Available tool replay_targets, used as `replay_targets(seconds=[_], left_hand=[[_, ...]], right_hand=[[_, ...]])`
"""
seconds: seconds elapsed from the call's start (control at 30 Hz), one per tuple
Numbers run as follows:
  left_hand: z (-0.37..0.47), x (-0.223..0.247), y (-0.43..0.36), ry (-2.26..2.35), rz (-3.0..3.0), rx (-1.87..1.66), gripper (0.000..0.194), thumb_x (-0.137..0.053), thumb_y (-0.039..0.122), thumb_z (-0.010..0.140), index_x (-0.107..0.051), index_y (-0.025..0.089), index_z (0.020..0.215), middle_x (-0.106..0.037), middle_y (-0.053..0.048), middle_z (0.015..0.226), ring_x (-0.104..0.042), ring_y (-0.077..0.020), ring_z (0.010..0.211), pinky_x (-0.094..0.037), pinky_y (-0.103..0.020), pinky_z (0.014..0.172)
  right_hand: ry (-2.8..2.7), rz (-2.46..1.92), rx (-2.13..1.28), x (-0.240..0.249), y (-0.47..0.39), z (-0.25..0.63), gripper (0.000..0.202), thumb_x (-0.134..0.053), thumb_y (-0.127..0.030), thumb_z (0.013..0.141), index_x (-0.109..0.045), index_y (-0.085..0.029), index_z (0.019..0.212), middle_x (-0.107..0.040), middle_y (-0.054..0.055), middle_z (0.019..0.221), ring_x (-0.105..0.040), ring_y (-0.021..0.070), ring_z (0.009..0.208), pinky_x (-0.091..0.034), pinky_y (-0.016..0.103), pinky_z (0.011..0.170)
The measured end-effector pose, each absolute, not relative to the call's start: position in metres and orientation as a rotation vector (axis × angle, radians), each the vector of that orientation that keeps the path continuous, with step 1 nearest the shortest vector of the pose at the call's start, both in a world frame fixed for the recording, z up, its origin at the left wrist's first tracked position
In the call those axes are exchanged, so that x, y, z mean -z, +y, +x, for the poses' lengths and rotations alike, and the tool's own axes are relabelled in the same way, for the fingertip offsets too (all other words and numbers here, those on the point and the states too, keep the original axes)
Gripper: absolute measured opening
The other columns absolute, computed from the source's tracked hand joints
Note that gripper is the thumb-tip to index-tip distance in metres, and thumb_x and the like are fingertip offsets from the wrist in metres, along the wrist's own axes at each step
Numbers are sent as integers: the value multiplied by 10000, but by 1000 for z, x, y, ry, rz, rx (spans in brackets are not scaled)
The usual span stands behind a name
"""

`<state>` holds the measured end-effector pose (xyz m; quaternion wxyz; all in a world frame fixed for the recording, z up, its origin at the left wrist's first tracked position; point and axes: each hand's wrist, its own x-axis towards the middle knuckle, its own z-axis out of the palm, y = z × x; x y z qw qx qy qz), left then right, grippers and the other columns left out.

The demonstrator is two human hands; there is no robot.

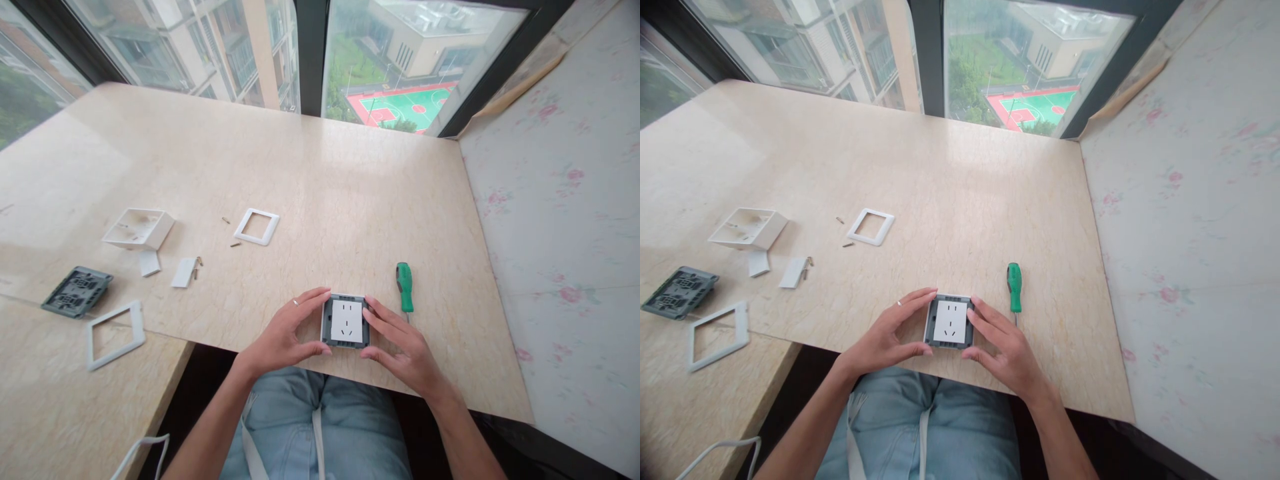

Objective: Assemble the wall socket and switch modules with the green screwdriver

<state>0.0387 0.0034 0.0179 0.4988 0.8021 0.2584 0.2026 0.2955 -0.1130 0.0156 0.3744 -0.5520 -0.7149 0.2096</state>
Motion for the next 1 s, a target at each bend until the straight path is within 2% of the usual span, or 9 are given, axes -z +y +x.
replay_targets(seconds=[0.47,1.0], left_hand=[[38,-14,2,661,1933,-501,827,-789,510,796,-408,330,1508,-486,-114,1538,-438,-320,1437,-375,-548,1178],[41,-21,3,690,1904,-419,847,-783,459,813,-369,297,1533,-410,-132,1570,-365,-328,1473,-340,-549,1201]], right_hand=[[-1847,-1454,-554,-19,-114,294,681,-733,-307,882,-457,-300,1505,-514,117,1520,-547,290,1354,-510,491,1090],[-1850,-1471,-574,-21,-114,296,629,-698,-298,900,-477,-304,1488,-521,122,1505,-551,291,1340,-513,494,1080]])
